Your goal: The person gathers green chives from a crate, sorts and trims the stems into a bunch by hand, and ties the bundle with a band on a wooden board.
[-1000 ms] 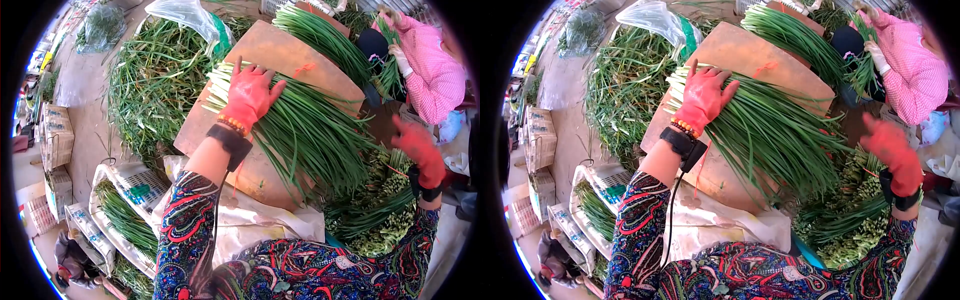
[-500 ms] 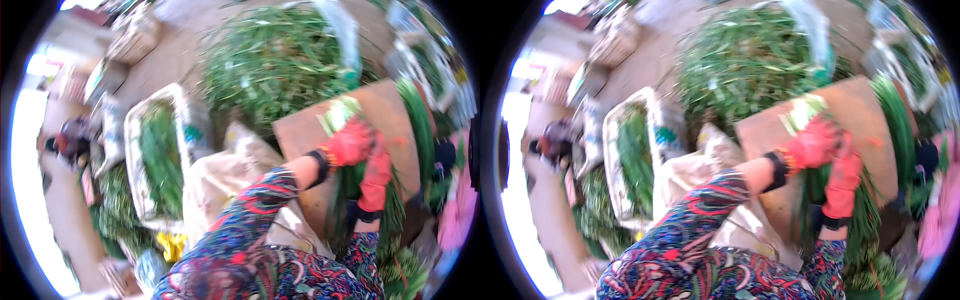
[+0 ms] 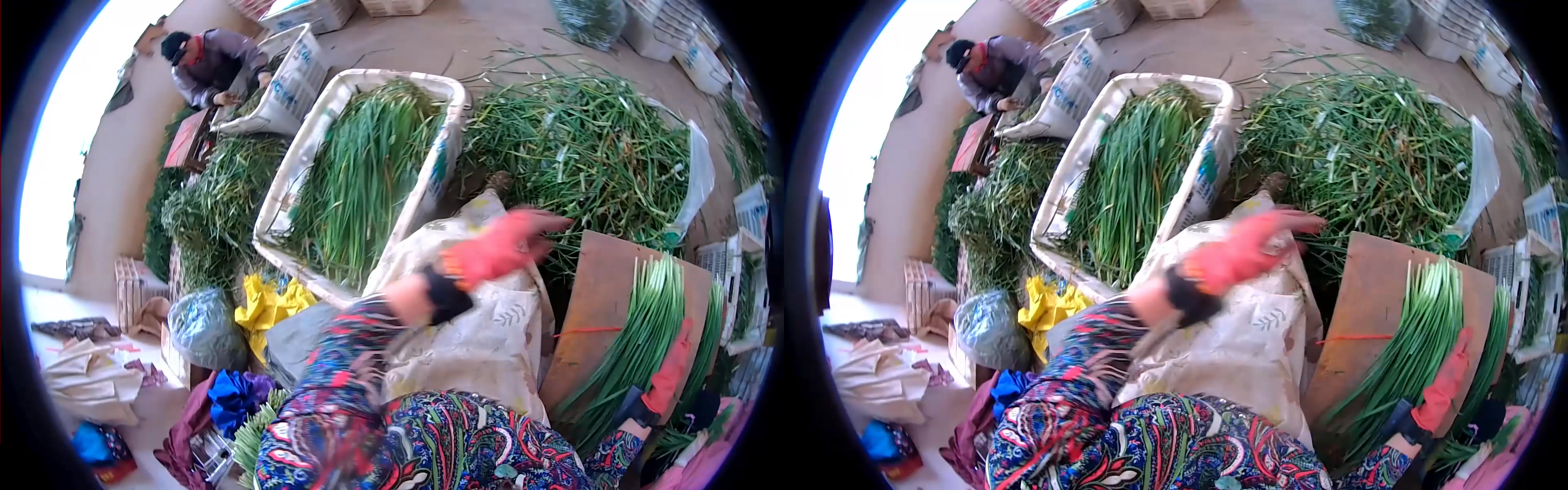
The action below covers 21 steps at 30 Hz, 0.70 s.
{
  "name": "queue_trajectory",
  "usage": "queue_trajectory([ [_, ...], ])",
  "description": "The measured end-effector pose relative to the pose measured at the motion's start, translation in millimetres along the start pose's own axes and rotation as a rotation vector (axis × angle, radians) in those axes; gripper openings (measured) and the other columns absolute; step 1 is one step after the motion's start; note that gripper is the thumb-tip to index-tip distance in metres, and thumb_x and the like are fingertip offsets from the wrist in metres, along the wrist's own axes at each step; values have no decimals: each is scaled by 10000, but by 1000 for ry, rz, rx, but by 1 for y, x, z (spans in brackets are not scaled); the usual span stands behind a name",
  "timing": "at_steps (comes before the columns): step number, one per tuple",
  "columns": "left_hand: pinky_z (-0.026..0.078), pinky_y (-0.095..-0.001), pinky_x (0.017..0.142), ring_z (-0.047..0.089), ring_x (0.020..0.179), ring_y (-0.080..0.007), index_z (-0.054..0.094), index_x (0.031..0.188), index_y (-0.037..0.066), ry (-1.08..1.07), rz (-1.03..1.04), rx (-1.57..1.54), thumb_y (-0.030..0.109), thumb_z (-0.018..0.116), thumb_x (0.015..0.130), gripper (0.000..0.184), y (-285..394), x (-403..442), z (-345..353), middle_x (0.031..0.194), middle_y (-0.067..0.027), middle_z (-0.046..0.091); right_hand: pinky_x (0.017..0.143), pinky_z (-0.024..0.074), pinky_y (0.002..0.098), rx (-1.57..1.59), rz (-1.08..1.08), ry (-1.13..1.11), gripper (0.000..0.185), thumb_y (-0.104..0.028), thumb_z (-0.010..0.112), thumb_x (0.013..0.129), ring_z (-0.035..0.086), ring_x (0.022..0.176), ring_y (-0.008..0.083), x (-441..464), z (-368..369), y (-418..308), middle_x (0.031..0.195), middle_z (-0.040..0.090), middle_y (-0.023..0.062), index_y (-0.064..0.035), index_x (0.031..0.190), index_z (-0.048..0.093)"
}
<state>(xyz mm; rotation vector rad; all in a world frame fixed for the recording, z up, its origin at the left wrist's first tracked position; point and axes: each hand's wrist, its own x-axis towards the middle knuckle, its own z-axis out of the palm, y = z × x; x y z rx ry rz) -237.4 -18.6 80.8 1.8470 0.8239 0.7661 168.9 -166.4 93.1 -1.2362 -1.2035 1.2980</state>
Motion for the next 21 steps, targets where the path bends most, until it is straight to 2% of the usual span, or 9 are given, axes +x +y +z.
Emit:
queue_trajectory([
  [2, 396, -299, 894, 524, 1020, -186, 478, 1212, 63, 152, -268, -9, 118, 515, 836, 382, -39, -76, -65, 1115, -73, 564, 1003, 265, 257, -52, 77, 92, 591, -413, 364, 907, 393, 1177, 214, 5, -4, 4, 1287, 409, 122, 27, 1300, 321],
  [4, 425, -257, 818, 549, 916, -142, 497, 1189, 50, 452, -523, -29, 169, 534, 825, 385, -82, -161, -119, 1032, -94, 605, 1021, 234, 242, -605, 181, 512, 586, -404, 351, 914, 372, 1196, 212, 11, -3, 31, 1299, 399, 117, 26, 1310, 301],
  [8, 421, -268, 824, 551, 933, -171, 485, 1166, -23, 789, -998, 61, 226, 598, 778, 475, -123, -302, -190, 1030, -134, 588, 1050, 185, 294, -813, -78, 314, 516, -326, 306, 936, 293, 1253, 210, -15, -99, 59, 1368, 304, 112, 27, 1312, 296],
  [10, 429, -288, 821, 559, 939, -200, 449, 1196, -38, 791, -1095, 217, 263, 614, 758, 556, -133, -322, -192, 1050, -156, 577, 1048, 183, 308, -733, -4, 376, 485, -277, 299, 934, 281, 1257, 198, 29, 16, -16, 1380, 278, 114, 20, 1317, 292],
  [12, 436, -308, 823, 575, 939, -264, 345, 1265, -60, 650, -1249, 302, 357, 686, 667, 804, -151, -321, -189, 1057, -200, 572, 1038, 201, 294, -523, -26, 240, 469, -257, 313, 930, 313, 1237, 186, 66, 89, -47, 1357, 319, 111, 14, 1312, 309],
  [14, 356, -358, 937, 454, 1124, -316, 186, 1348, -8, 581, -1335, 305, 395, 723, 614, 995, -144, -294, -171, 1218, -236, 453, 1026, 221, 280, -378, 61, 167, 448, -237, 340, 924, 347, 1212, 176, 101, 150, -47, 1324, 369, 104, 10, 1298, 339],
  [16, 220, -450, 1018, 239, 1264, -371, 14, 1381, 56, 415, -1447, 749, 424, 742, 578, 1145, -176, -279, -147, 1360, -244, 247, 1014, 239, 271, -362, 128, 62, 425, -224, 371, 918, 373, 1190, 168, 128, 202, -36, 1293, 409, 96, 6, 1276, 376],
  [17, 104, -521, 1030, 51, 1297, -420, -56, 1381, 94, 427, -1464, 646, 447, 752, 552, 1210, -193, -279, -141, 1413, -233, 69, 1009, 248, 269, -387, 139, -12, 414, -221, 386, 915, 383, 1181, 165, 140, 226, -31, 1280, 424, 92, 4, 1263, 395],
  [21, 131, -517, 1030, 107, 1288, -423, -144, 1367, 205, 473, -1593, 776, 455, 768, 520, 1270, -240, -281, -130, 1413, -231, 71, 988, 283, 258, -487, 218, -310, 371, -207, 447, 904, 424, 1144, 153, 172, 312, -8, 1228, 482, 78, -3, 1213, 469],
])
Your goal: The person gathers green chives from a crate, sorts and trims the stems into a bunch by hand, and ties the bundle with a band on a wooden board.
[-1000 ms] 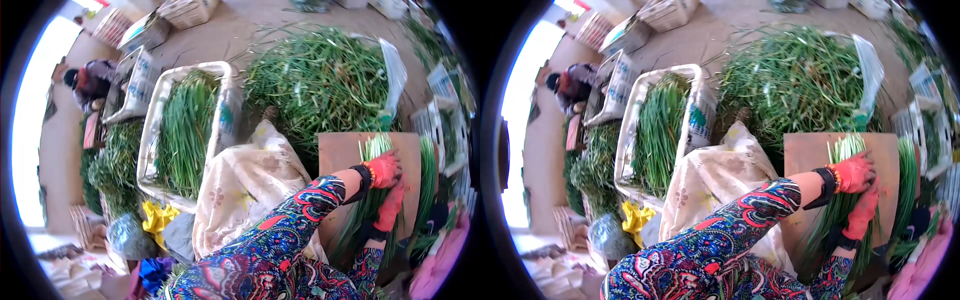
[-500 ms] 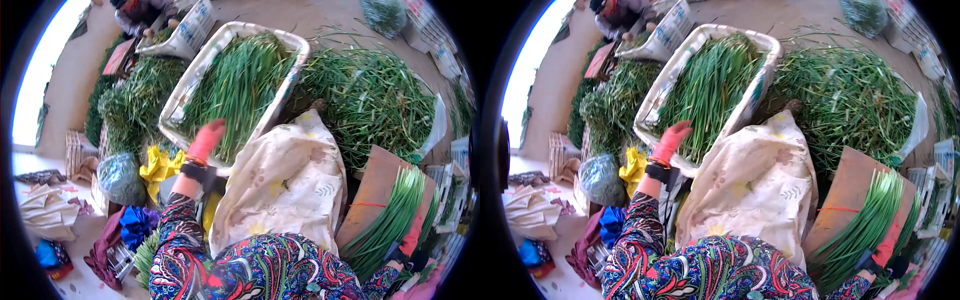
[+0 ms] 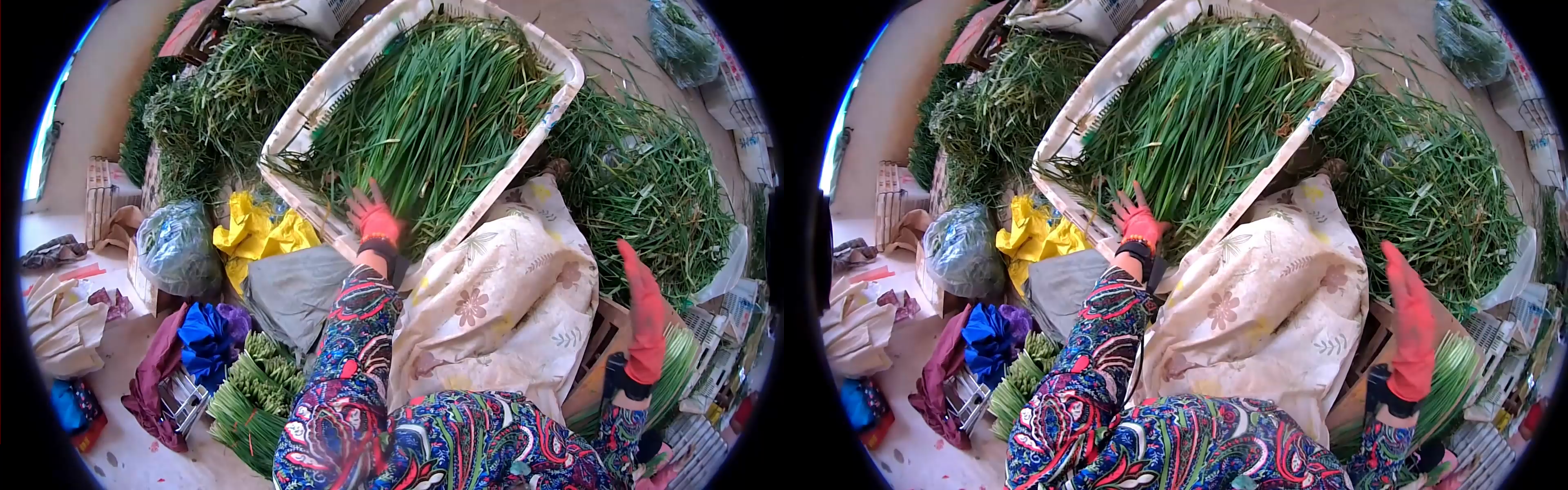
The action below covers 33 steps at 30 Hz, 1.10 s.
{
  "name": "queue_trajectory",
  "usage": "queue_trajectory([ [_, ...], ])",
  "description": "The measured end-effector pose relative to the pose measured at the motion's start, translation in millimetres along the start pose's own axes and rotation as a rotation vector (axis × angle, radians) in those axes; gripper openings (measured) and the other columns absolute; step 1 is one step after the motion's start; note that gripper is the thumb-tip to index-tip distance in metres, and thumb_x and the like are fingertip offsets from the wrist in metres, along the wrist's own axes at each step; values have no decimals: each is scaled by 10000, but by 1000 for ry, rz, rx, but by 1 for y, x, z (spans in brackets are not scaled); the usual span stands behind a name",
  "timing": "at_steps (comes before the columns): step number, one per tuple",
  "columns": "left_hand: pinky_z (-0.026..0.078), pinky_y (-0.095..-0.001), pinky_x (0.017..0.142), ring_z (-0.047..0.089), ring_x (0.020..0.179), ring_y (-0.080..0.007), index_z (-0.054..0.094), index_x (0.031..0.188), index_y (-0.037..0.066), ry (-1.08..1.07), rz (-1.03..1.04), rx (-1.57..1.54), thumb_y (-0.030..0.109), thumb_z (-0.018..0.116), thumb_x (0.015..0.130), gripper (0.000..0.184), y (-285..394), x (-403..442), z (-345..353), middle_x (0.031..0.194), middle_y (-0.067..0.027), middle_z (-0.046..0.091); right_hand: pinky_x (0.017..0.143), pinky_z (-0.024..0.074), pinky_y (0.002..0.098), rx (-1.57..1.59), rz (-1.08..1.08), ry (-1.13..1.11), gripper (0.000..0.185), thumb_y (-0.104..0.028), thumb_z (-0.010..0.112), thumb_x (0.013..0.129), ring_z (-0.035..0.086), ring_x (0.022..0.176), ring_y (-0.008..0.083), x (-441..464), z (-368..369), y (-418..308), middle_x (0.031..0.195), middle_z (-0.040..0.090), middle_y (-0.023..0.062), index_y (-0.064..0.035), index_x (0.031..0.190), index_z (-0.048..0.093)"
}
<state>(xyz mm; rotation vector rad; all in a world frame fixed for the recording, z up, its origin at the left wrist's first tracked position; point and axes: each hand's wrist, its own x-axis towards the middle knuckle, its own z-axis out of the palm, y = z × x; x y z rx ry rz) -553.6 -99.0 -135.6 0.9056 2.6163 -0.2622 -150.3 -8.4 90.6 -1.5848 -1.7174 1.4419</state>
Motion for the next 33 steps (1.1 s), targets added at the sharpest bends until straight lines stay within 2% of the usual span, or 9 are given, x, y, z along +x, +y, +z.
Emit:
queue_trajectory([
  [3, 262, -434, 1015, 251, 1238, -417, -163, 1357, 257, -52, 21, -194, 312, 785, 533, 1257, -16, 23, -2, 1363, -258, 185, 962, 323, 260, 144, 95, -187, 342, -186, 487, 888, 467, 1100, 165, 30, 57, -25, 1186, 522, 82, -9, 1180, 498],
  [7, 381, -399, 931, 413, 1152, -354, -187, 1347, 278, -265, -85, -252, 233, 750, 583, 1209, -9, 31, -15, 1284, -233, 307, 970, 313, 269, -73, -187, -505, 344, -226, 461, 896, 466, 1108, 184, 65, 134, -38, 1185, 525, 100, -33, 1178, 505],
  [12, 452, -374, 797, 587, 890, -321, 284, 1318, 86, -168, 172, -471, 82, 602, 644, 745, -41, 55, -18, 924, -210, 602, 950, 342, 269, 78, 25, -729, 438, -344, 455, 877, 479, 1108, 196, 90, 206, -24, 1161, 544, 105, -21, 1169, 507],
  [17, 404, -281, 830, 534, 900, -188, 512, 1115, 2, -609, 180, -799, 69, 696, 593, 558, -73, 89, -83, 1006, -70, 589, 891, 389, 273, 270, 394, -641, 412, -318, 451, 868, 520, 1041, 208, 140, 267, 24, 1086, 584, 90, 8, 1102, 540],
  [19, 453, -279, 722, 573, 770, -164, 533, 1038, 5, -500, 461, -837, 77, 684, 629, 442, -83, 99, -103, 953, -80, 603, 842, 420, 281, 103, 546, -635, 385, -303, 432, 872, 554, 982, 230, 165, 290, 34, 1047, 599, 102, 11, 1053, 563],
  [22, 497, -294, 662, 609, 718, -212, 531, 989, 7, -795, 220, -1124, 71, 643, 698, 318, -67, 76, -160, 907, -129, 598, 795, 439, 307, -447, -117, -688, 400, -329, 424, 864, 574, 933, 282, 173, 302, 22, 1001, 606, 132, 16, 998, 574],
  [25, 514, -377, 731, 612, 735, -251, 540, 943, -11, -851, -1, -1402, 138, 595, 768, 236, -51, 53, -185, 842, -127, 599, 774, 434, 323, -563, 279, -725, 497, -439, 423, 835, 555, 968, 308, 201, 328, 8, 959, 611, 158, 6, 996, 574],
  [31, 523, -411, 692, 599, 606, -216, 562, 1004, 23, -897, -126, -1972, 266, 505, 856, 289, -48, 39, -170, 870, -145, 621, 616, 465, 346, -178, 486, -682, 420, -363, 448, 832, 616, 710, 269, 223, 332, 57, 818, 623, 150, 18, 941, 584],
  [33, 511, -329, 576, 549, 526, -188, 568, 996, 27, -930, -69, -1933, 363, 466, 873, 372, -48, 35, -166, 688, -95, 599, 575, 473, 339, -16, 519, -704, 333, -273, 450, 837, 617, 658, 253, 223, 331, 67, 794, 623, 145, 25, 875, 594],
])
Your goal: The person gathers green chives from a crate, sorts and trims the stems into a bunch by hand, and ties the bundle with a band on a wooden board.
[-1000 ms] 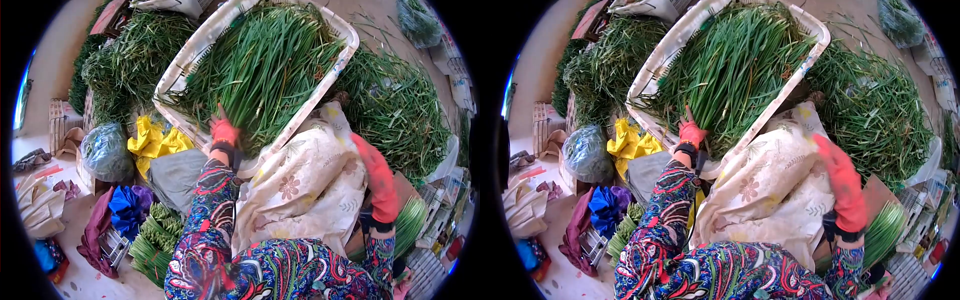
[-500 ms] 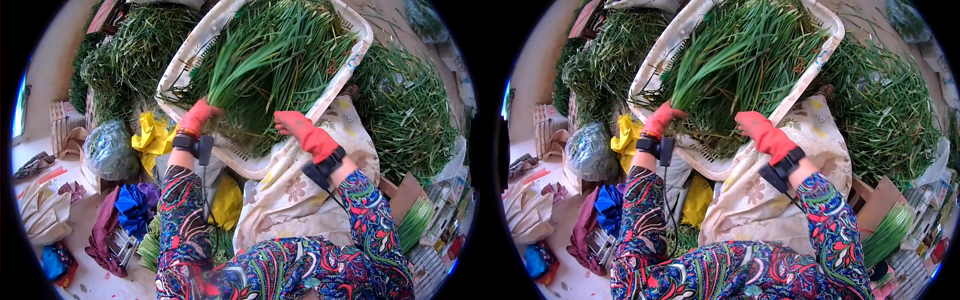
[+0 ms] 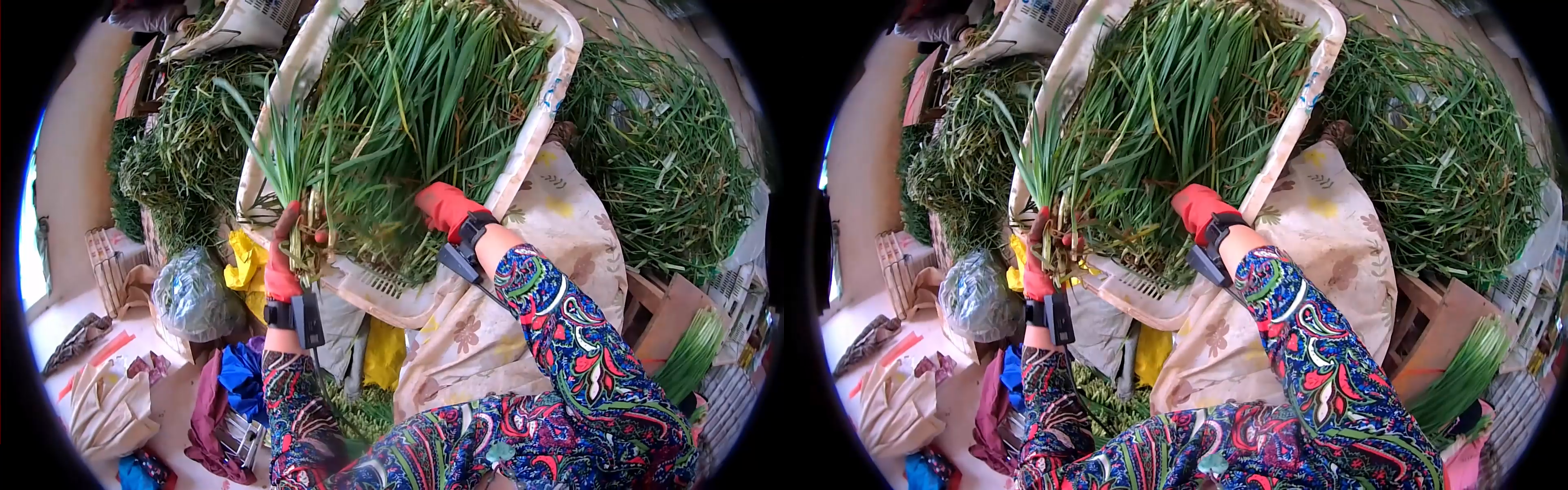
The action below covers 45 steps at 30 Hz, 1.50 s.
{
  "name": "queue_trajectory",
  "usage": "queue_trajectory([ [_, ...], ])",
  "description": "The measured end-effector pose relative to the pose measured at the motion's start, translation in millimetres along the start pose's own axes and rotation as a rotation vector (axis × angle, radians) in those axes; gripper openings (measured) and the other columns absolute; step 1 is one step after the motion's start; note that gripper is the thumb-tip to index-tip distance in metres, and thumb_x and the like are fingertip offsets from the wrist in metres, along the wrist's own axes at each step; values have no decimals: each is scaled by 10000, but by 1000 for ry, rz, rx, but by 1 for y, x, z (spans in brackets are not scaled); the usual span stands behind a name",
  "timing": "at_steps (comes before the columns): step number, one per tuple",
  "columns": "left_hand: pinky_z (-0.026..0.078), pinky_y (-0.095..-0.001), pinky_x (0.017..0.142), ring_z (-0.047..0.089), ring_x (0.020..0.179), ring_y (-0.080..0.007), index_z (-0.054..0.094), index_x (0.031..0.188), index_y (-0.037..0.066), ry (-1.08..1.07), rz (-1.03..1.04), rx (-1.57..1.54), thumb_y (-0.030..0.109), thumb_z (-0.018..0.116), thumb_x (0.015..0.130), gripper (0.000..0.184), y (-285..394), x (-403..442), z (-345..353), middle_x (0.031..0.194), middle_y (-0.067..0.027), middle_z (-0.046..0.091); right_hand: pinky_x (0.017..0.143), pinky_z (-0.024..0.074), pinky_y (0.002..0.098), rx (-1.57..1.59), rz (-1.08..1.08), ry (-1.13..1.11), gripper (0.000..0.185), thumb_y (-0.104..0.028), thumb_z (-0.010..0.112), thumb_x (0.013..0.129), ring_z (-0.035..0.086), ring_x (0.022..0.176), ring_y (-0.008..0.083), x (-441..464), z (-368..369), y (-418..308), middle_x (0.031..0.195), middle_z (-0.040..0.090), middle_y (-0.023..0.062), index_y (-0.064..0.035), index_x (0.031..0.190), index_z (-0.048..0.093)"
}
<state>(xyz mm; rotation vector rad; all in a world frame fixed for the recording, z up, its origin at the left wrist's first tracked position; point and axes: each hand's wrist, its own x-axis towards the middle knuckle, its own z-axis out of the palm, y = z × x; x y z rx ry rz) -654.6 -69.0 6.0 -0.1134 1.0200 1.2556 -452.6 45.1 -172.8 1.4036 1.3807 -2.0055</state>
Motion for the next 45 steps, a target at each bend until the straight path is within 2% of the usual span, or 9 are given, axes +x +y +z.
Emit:
queue_trajectory([
  [10, 478, -415, 783, 595, 805, -307, 505, 1062, -58, -78, -175, -221, 319, 475, 858, 430, -47, -48, -61, 932, -163, 604, 568, 448, 208, 311, -53, -678, 403, -373, 475, 834, 612, 606, 149, -171, 7, -40, 757, 651, 91, -4, 914, 618],
  [17, 516, -344, 568, 621, 737, -228, 515, 1100, 24, 168, -153, -77, 242, 498, 853, 331, -118, -63, -52, 966, -135, 609, 555, 486, 263, -272, -43, -396, 269, -219, 450, 780, 624, 620, 193, -144, 80, -36, 670, 623, 94, -29, 736, 635],
  [20, 480, -332, 794, 596, 842, -212, 577, 1002, 23, 254, -40, 116, 191, 516, 849, 235, -135, -63, -27, 943, -112, 617, 547, 480, 328, -1316, -741, 264, 162, -185, 552, 740, 624, 629, 204, -160, 130, 3, 715, 638, 80, -63, 694, 648],
  [24, 471, -326, 763, 585, 803, -214, 575, 944, 9, 203, -117, -38, 205, 543, 807, 242, -125, -91, -25, 893, -92, 612, 643, 473, 327, -174, -994, -408, 179, -224, 577, 725, 617, 728, 230, -180, 98, 11, 750, 627, 102, -63, 743, 652],
  [28, 484, -378, 792, 559, 704, -201, 537, 892, 11, 308, 87, -285, 166, 547, 792, 185, -116, -144, -41, 818, -93, 565, 862, 418, 345, -824, -719, -72, 482, -197, 576, 711, 549, 980, 267, -229, 87, -51, 965, 589, 127, -92, 1171, 479],
  [30, 486, -385, 807, 558, 702, -193, 527, 890, -3, 334, 93, -323, 146, 557, 780, 188, -115, -174, -43, 823, -98, 554, 976, 315, 367, -851, -1397, 298, 632, -73, 437, 740, 391, 1187, 280, -217, 99, -47, 1261, 438, 142, -116, 1341, 244],
  [31, 493, -380, 782, 558, 683, -192, 532, 892, 0, 335, 28, -294, 144, 555, 780, 184, -116, -184, -49, 831, -98, 557, 1060, 176, 409, -1067, -1301, 226, 701, -143, 450, 737, 212, 1292, 307, -217, 115, -47, 1391, 262, 102, -150, 1377, 163],
  [38, 502, -389, 686, 585, 625, -234, 537, 914, -68, 293, -373, 408, 160, 530, 792, 258, -123, -252, -13, 760, -146, 585, 1011, 248, 450, -1060, -1855, 10, 671, -299, 453, 763, 412, 1157, 275, -209, 199, -17, 1159, 480, 84, -187, 1366, 180],
  [45, 441, -420, 834, 533, 984, -363, 357, 1272, 12, 44, 291, 357, 526, 429, 811, 694, -91, -259, -57, 1230, -184, 412, 846, 429, 393, -164, -1599, -92, 626, -200, 706, 630, 549, 907, 256, -245, 157, -31, 986, 560, 112, -106, 1193, 448],
])
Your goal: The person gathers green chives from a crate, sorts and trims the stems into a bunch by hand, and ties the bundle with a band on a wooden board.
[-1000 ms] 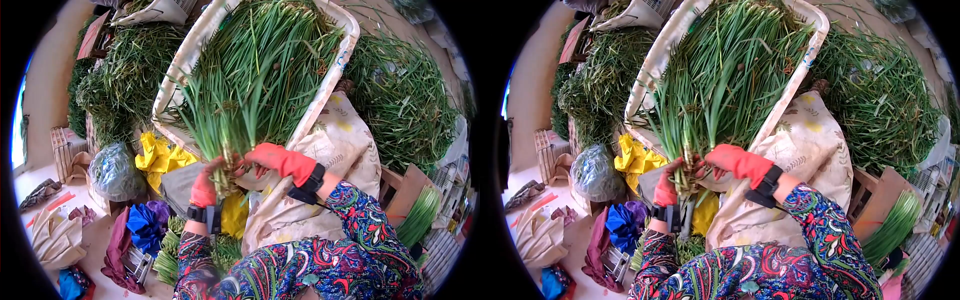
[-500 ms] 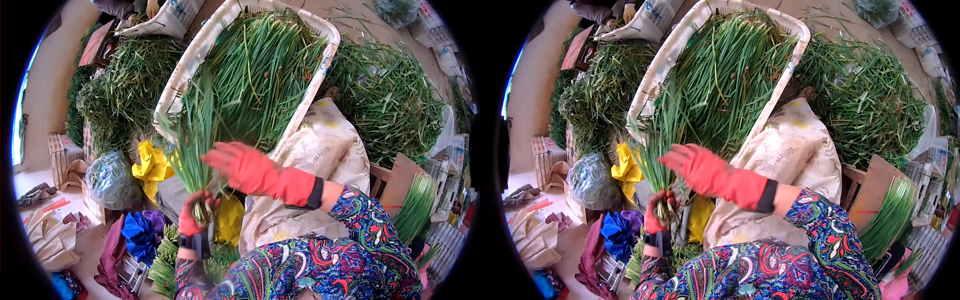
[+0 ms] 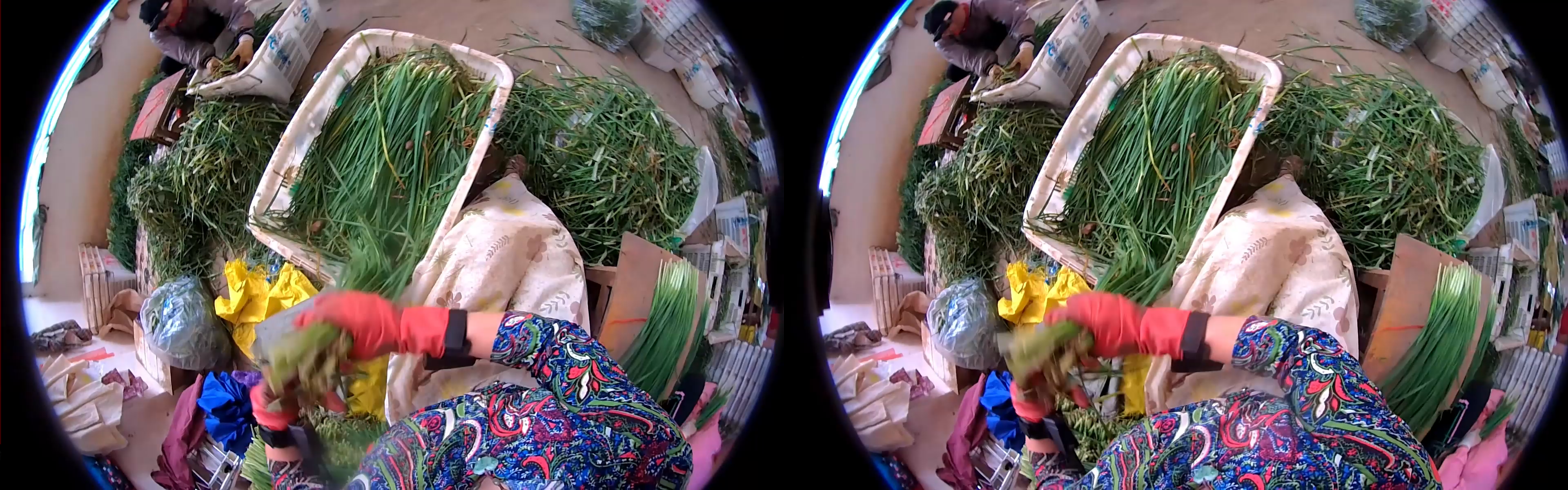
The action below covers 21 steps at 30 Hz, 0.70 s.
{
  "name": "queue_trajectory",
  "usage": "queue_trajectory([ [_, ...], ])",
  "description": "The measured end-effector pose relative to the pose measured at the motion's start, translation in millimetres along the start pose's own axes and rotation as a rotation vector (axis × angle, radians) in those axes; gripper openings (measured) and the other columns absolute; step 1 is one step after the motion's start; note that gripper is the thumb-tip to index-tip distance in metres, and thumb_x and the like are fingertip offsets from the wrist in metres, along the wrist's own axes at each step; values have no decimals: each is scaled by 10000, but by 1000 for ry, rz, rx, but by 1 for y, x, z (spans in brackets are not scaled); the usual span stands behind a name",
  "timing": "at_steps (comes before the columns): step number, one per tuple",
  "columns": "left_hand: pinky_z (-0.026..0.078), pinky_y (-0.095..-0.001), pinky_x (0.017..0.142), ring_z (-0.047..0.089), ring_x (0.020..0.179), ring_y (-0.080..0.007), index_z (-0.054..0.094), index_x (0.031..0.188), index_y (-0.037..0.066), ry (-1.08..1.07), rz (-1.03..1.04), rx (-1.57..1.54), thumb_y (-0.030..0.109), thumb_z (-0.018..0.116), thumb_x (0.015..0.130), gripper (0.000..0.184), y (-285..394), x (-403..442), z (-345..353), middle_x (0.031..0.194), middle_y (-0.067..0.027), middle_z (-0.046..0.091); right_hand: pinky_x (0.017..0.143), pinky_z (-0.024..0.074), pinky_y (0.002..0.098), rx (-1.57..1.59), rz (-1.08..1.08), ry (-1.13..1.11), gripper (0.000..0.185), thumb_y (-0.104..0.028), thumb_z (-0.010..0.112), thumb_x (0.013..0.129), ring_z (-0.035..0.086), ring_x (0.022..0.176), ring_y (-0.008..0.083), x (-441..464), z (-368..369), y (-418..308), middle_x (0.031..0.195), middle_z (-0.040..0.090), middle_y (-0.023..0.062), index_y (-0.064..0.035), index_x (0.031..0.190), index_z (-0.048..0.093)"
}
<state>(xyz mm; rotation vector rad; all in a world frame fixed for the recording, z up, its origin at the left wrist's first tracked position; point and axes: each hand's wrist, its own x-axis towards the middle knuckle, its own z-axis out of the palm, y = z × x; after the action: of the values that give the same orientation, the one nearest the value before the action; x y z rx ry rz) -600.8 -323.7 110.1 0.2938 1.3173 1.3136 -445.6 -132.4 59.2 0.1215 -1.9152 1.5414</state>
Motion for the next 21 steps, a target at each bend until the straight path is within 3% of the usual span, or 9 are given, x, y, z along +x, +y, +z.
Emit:
queue_trajectory([
  [1, 429, -415, 859, 517, 1029, -364, 324, 1306, 24, 30, 224, 124, 590, 419, 800, 766, 13, 8, 15, 1320, -171, 357, 822, 446, 365, 47, 14, 132, 619, -191, 705, 655, 553, 902, 237, 1, -11, 0, 1002, 560, 111, -108, 1208, 439],
  [2, 463, -337, 781, 526, 1023, -286, 238, 1345, 86, -133, 300, 150, 561, 441, 808, 746, 33, 21, 32, 1340, -155, 334, 806, 456, 333, 704, 238, 239, 617, -199, 703, 678, 556, 906, 211, -1, -27, -3, 1014, 559, 104, -99, 1222, 428],
  [4, 498, -291, 729, 505, 1062, -228, 116, 1389, 150, -306, 447, 2, 533, 496, 796, 802, 69, 57, 69, 1370, -147, 285, 777, 471, 282, 1184, 346, 388, 628, -219, 686, 722, 558, 901, 164, 0, -70, -29, 1033, 556, 86, -71, 1255, 388],
  [7, 475, -371, 800, 446, 1138, -286, 75, 1395, 155, -185, 558, -13, 503, 569, 759, 878, 83, 87, 135, 1377, -168, 266, 832, 451, 297, 782, 176, 636, 523, -156, 606, 766, 545, 970, 198, -16, -131, -55, 1145, 493, 118, -10, 1216, 385],
  [11, 270, -446, 1007, 269, 1265, -296, 60, 1399, 184, -677, 180, 561, 407, 575, 758, 853, 75, 179, 207, 1389, -181, 238, 924, 395, 370, 1117, 26, 890, 591, -243, 607, 755, 522, 1025, 234, -56, -193, -50, 1146, 499, 116, -11, 1246, 373],
  [13, 187, -391, 1046, 228, 1283, -265, 42, 1398, 133, -951, 23, 537, 385, 582, 772, 864, 37, 239, 245, 1398, -166, 222, 948, 378, 397, 1157, 23, 1094, 628, -274, 578, 776, 493, 1074, 278, -88, -220, -28, 1152, 507, 142, 15, 1275, 330],
  [15, 245, -320, 1014, 288, 1246, -176, 25, 1397, 119, -1057, -329, 472, 413, 505, 849, 785, 11, 263, 294, 1386, -111, 269, 950, 377, 411, 1211, 101, 1156, 533, -282, 577, 779, 485, 1085, 290, -123, -248, 10, 1192, 483, 152, 26, 1186, 424],
  [17, 285, -280, 986, 347, 1201, -139, 38, 1395, 103, -983, -212, 601, 250, 525, 867, 734, -53, 318, 305, 1350, -101, 329, 902, 417, 401, 1321, 177, 1255, 412, -331, 559, 792, 550, 977, 295, -158, -270, 56, 1061, 568, 157, 21, 1005, 541],
  [21, 396, -261, 882, 478, 1046, -125, 74, 1383, 45, -856, -453, 891, 194, 672, 747, 886, -105, 381, 335, 1233, -96, 443, 701, 491, 370, 1483, 476, 1303, 328, -349, 528, 816, 598, 725, 250, -227, -288, 156, 847, 632, 109, -33, 886, 584],
])
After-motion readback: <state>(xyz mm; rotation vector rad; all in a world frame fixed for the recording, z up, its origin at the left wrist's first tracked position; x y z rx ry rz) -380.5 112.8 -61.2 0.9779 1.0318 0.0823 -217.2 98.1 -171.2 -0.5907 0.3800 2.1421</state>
